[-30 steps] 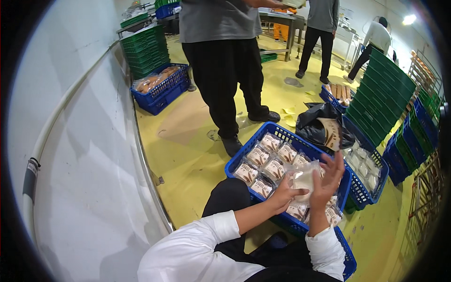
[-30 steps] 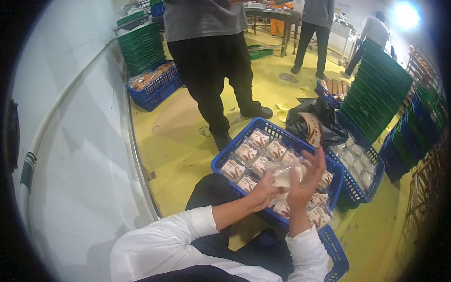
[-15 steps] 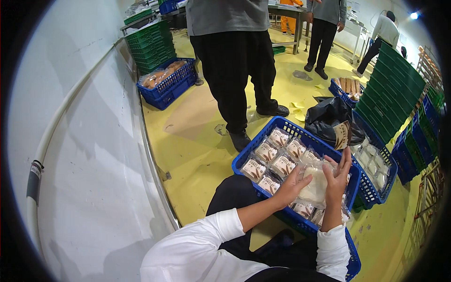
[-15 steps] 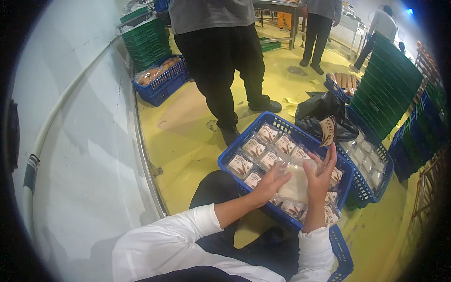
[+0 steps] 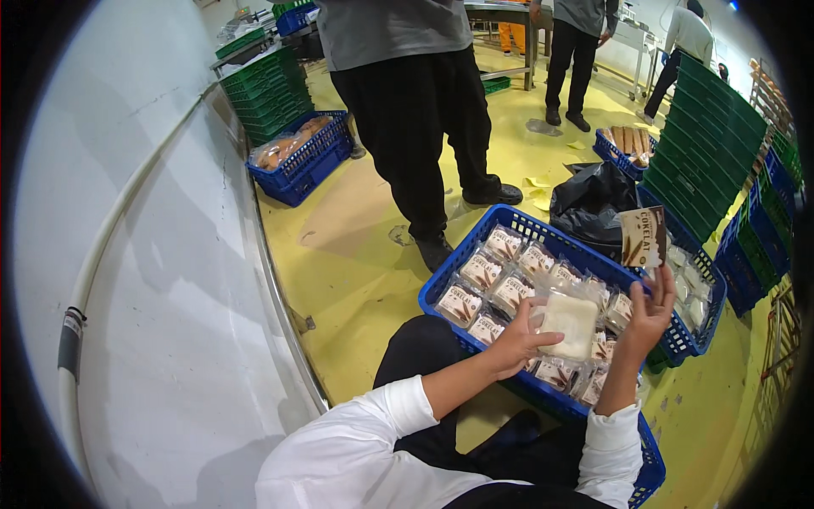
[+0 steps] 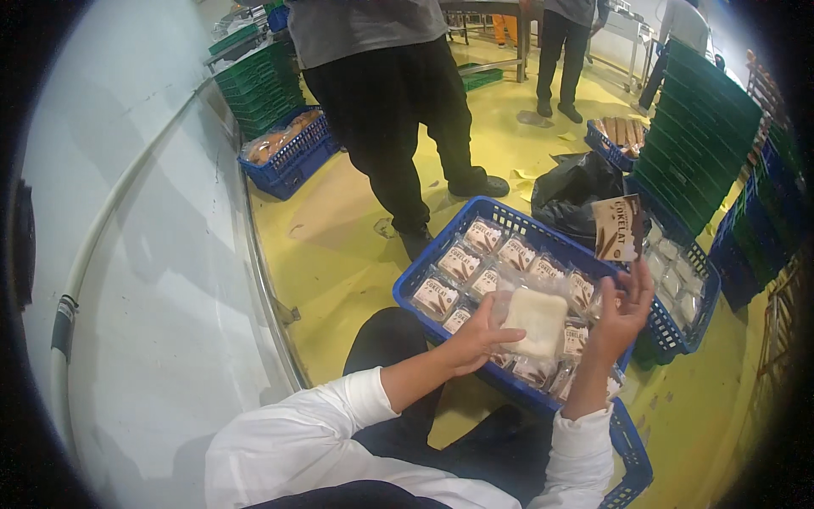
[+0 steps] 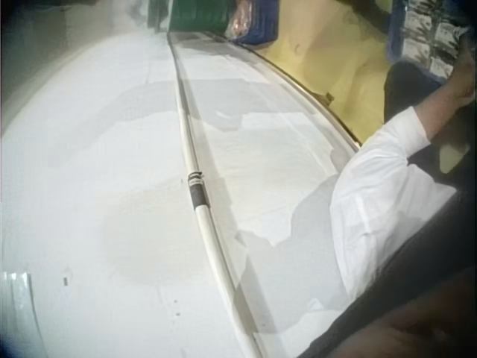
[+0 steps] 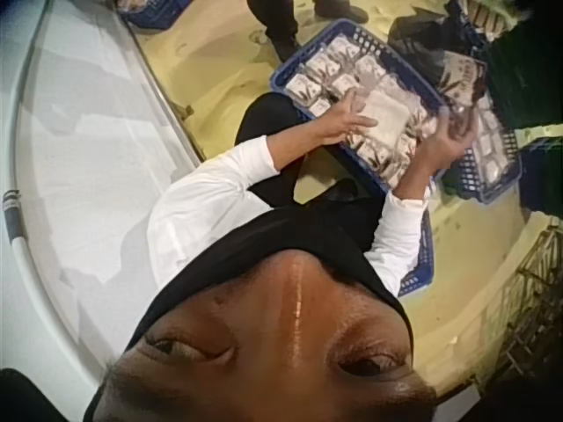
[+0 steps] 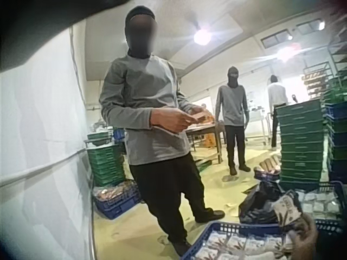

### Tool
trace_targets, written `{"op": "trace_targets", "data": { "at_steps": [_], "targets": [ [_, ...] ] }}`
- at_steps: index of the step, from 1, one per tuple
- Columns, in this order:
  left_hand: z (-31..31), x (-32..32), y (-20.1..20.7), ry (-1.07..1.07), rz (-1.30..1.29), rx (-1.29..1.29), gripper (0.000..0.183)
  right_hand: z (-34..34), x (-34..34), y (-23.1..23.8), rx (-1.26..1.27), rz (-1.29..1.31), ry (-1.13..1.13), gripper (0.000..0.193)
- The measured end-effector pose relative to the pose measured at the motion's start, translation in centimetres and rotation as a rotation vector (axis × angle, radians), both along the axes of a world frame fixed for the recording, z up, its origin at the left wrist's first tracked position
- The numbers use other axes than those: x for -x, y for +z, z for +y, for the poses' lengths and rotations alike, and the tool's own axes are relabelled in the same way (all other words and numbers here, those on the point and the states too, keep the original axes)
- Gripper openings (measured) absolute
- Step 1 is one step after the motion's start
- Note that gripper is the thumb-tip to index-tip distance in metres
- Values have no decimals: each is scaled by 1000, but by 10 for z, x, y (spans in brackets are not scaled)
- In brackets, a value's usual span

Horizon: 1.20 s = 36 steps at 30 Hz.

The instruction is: The person sits on the floor and arranges packaged snack items into a blue plastic basket. They pick up individual packages, orient them, and place them neatly into the basket, occasionally adjusting the arrangement.

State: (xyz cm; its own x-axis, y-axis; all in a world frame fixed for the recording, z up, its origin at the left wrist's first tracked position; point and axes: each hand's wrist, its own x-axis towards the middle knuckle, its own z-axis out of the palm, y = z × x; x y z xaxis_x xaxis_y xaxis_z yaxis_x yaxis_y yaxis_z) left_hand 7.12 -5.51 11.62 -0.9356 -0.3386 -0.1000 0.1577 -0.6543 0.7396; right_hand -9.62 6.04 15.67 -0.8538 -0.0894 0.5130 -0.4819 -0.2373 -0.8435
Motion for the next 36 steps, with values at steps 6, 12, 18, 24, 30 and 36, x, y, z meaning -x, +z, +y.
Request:
{"op": "trace_targets", "data": {
  "at_steps": [6, 12, 18, 24, 30, 36],
  "targets": [
    [-7, 4, -15, 36, 3, -49, 80, 40, 52, -12, 211, -30, -97, 36],
    [-8, 15, -17, -11, 76, -138, 79, 56, 49, -18, 186, -107, 30, 36],
    [0, 20, -16, -12, 81, -224, 69, 51, 19, -17, 104, -250, 251, 35],
    [3, 23, -28, -4, 48, -103, 54, 34, -3, -17, -58, -313, 378, 35],
    [2, 25, -23, -16, 85, -151, 59, 26, -8, -23, -163, -345, 477, 38],
    [4, 24, -21, -12, 114, -173, 60, 18, -13, -25, -228, -368, 526, 36]
  ]
}}
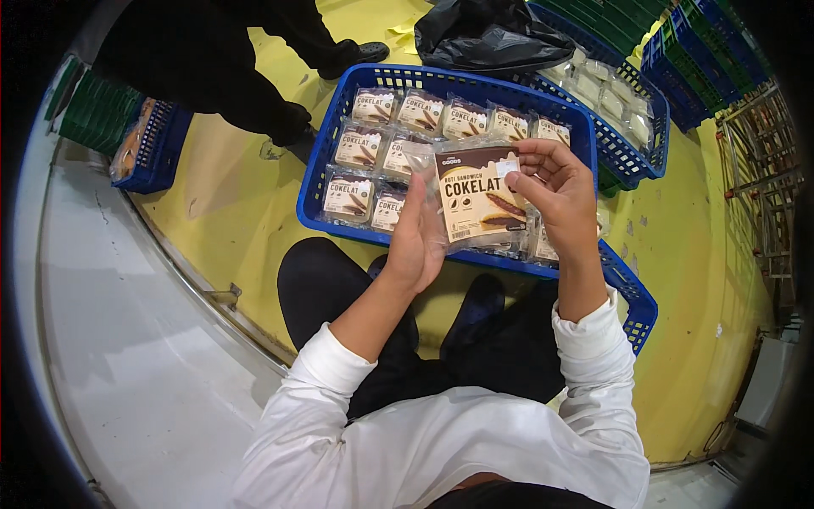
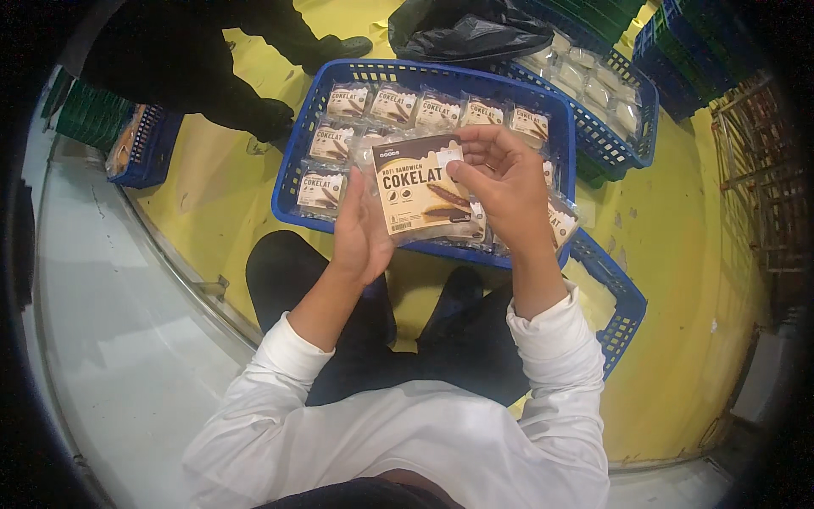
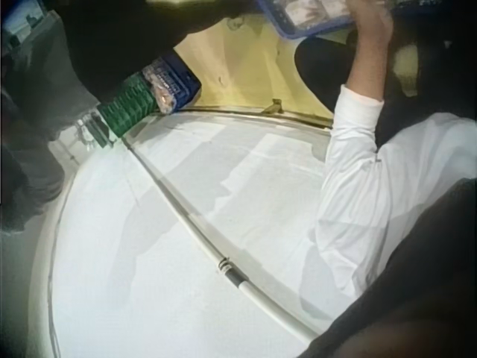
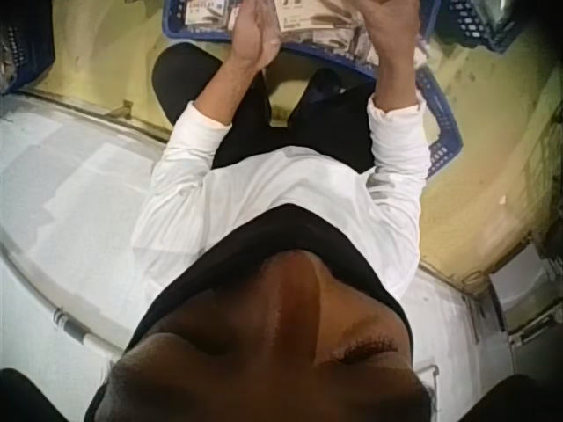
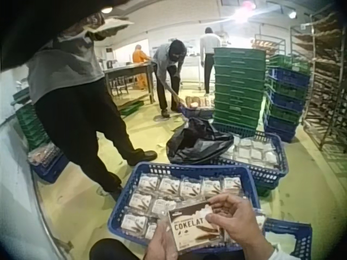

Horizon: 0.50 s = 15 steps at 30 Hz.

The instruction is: The person sits on the floor and arranges packaged snack items into a blue plastic basket. They pick up individual packages, orient them, and place them neatly into the basket, occasionally adjusting the arrangement.

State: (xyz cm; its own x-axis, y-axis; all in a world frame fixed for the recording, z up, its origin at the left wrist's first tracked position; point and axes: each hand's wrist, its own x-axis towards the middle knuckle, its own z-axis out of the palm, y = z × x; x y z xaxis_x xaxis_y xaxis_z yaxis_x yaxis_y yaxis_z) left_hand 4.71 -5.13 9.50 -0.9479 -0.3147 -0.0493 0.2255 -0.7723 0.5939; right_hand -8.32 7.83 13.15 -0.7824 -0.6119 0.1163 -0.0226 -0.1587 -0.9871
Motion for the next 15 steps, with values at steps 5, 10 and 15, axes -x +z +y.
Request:
{"op": "trace_targets", "data": {
  "at_steps": [5, 10, 15],
  "targets": [
    [0, 1, -13, 8, 25, -80, 50, -4, -4, -4, -18, 12, -18, 35],
    [4, -1, -7, 112, -122, 115, 60, -9, -8, -20, -166, 143, -38, 35],
    [-2, 2, -26, 194, -295, 171, 63, -11, -15, -19, -496, 917, -190, 59]
  ]
}}
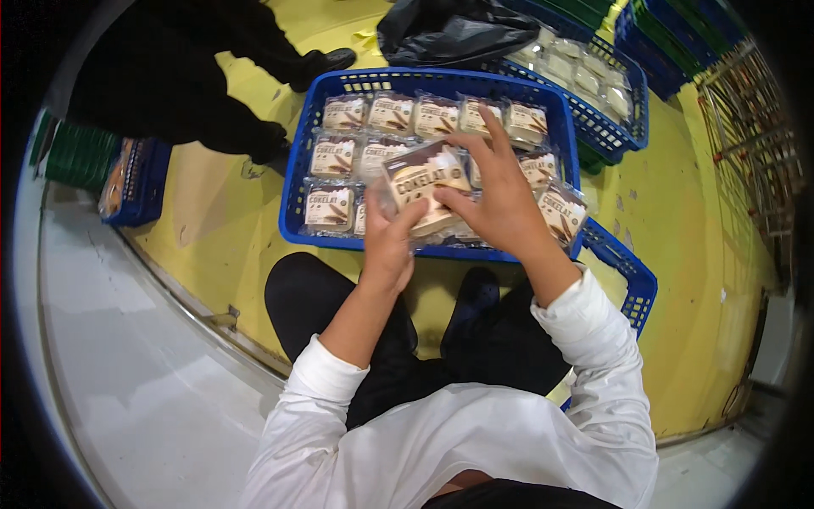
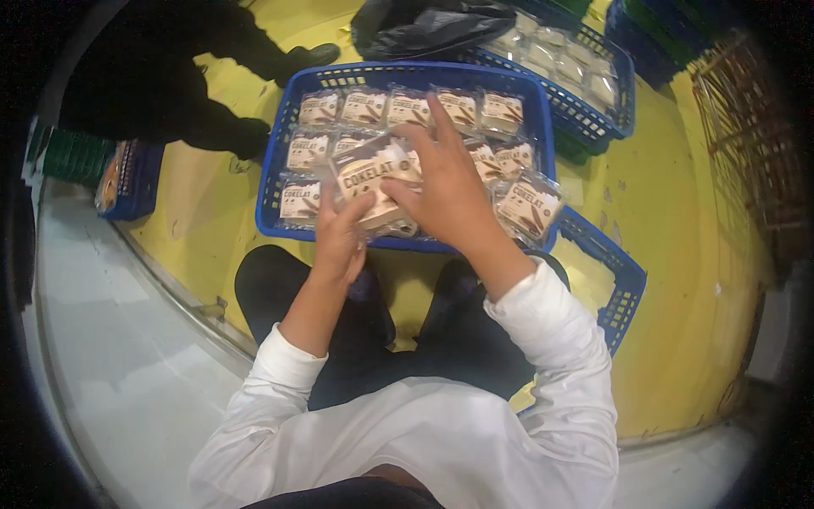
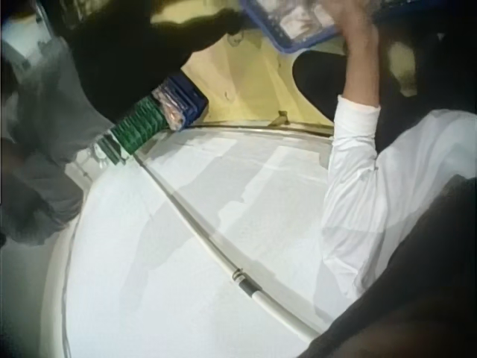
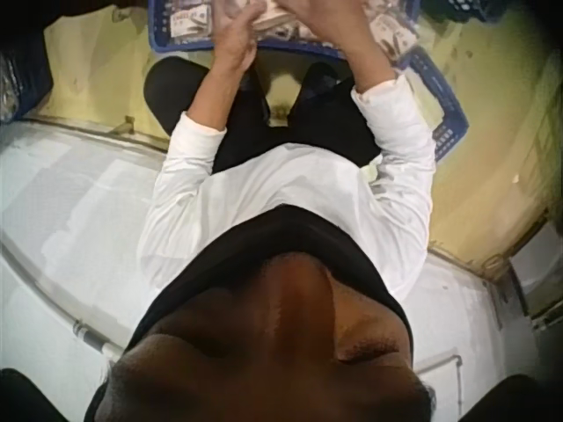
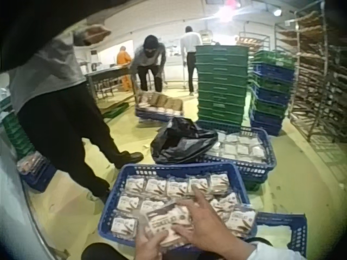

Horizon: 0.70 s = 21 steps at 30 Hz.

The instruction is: The person sits on the floor and arranges packaged snack items into a blue plastic basket. They pick up individual packages, orient them, and place them neatly into the basket, occasionally adjusting the arrangement.

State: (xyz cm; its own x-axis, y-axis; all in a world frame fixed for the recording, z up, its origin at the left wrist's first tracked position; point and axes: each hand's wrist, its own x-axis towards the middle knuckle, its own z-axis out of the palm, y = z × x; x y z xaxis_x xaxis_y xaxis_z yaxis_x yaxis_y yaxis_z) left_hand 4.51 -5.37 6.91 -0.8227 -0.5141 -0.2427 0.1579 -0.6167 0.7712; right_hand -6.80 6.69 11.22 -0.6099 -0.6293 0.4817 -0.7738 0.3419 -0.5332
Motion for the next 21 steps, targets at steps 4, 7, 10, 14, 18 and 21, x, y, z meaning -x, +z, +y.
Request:
{"op": "trace_targets", "data": {
  "at_steps": [4, 7, 10, 14, 18, 21],
  "targets": [
    [-1, -2, 3, -14, -6, -17, 59, -5, -8, 9, 130, 28, -4, 69],
    [4, -2, 14, -17, -71, 15, 56, -9, -15, 4, -148, 169, 194, 61],
    [-8, 0, 11, -28, -97, 71, 52, -1, 6, -30, -347, 115, 129, 60],
    [-10, 4, 12, -30, -13, 102, 48, 18, 22, -18, 50, -630, 19, 66],
    [13, 24, 13, -113, -20, 268, 45, 24, 15, -26, 175, -945, 215, 73],
    [15, 63, 16, -100, 52, 427, 44, 52, 51, -3, 431, -1038, 87, 66]
  ]
}}
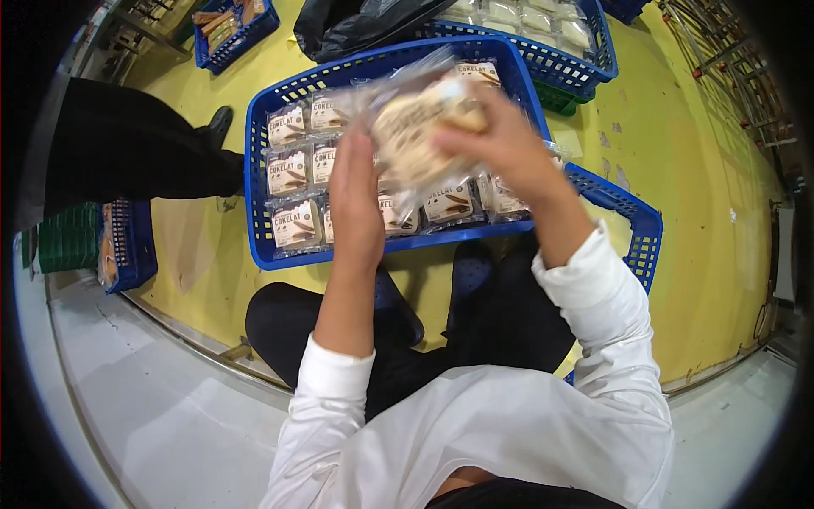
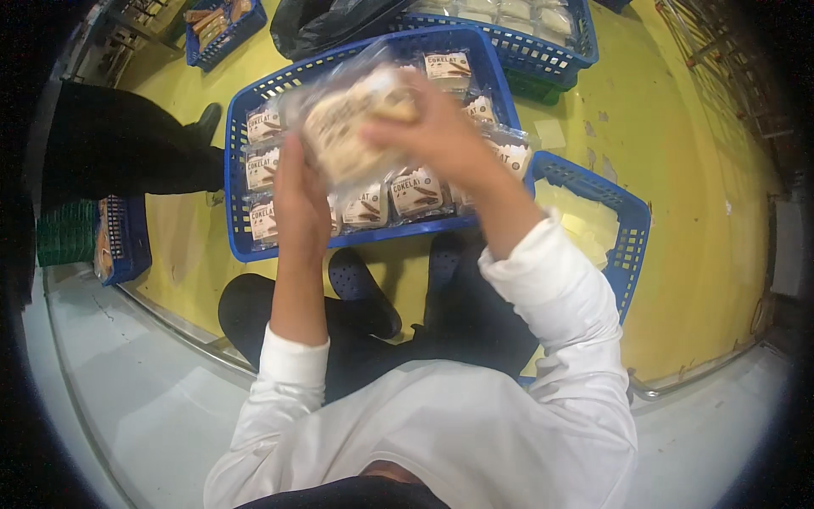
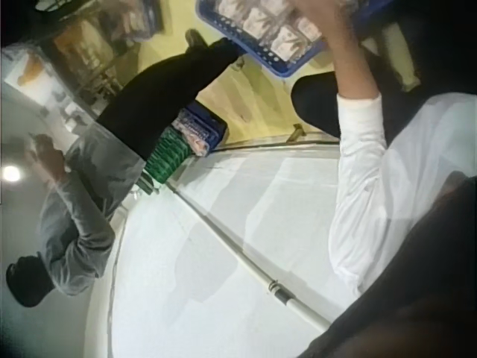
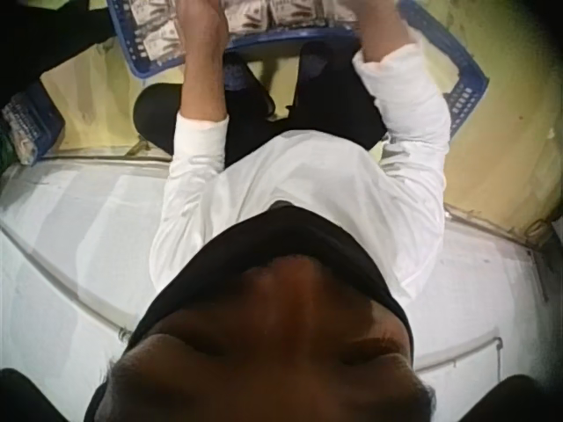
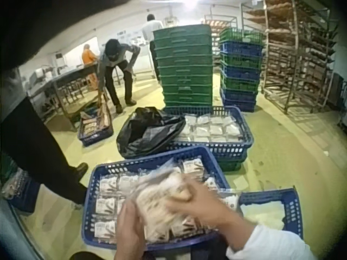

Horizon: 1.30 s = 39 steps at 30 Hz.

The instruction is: The person sits on the floor and arranges packaged snack items into a blue plastic basket. They pick up individual packages, orient them, and place them neatly into the basket, occasionally adjusting the arrangement.

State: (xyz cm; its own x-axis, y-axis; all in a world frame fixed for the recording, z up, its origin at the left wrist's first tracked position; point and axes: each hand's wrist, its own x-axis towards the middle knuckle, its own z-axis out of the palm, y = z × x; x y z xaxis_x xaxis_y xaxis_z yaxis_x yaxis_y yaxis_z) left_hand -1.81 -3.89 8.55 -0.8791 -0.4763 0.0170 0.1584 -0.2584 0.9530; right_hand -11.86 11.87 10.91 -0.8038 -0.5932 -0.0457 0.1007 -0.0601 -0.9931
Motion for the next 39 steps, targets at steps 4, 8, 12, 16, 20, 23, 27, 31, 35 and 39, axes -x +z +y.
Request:
{"op": "trace_targets", "data": {
  "at_steps": [4, 8, 12, 16, 20, 23, 27, 31, 35, 39],
  "targets": [
    [-6, 68, -47, -20, -259, 154, 51, 55, 43, -2, 199, 26, -523, 60],
    [13, 116, -215, 91, -680, 497, 72, 58, 74, -33, 259, -118, -553, 59],
    [73, 140, -192, 151, -871, 295, 96, 65, 96, -71, 97, -236, -563, 48],
    [77, 132, -176, 168, -790, 287, 71, 56, 120, -97, -67, -275, -580, 44],
    [48, 116, -165, 230, -684, 319, 50, 58, 144, -122, -104, -368, -540, 36],
    [16, 108, -165, 284, -464, 162, 45, 44, 142, -131, -143, -478, -429, 29],
    [-13, 114, -189, 114, -415, 41, 45, 34, 149, -162, -415, -445, -313, 26],
    [-1, 118, -206, 465, -335, 856, 43, 32, 163, -192, -703, -110, -381, 28],
    [40, 115, -147, 194, -133, 515, 35, 50, 159, -138, -315, -246, -510, 19],
    [82, 167, -188, -251, -662, 252, 52, 60, 154, -129, 70, -297, -584, 22]
  ]
}}
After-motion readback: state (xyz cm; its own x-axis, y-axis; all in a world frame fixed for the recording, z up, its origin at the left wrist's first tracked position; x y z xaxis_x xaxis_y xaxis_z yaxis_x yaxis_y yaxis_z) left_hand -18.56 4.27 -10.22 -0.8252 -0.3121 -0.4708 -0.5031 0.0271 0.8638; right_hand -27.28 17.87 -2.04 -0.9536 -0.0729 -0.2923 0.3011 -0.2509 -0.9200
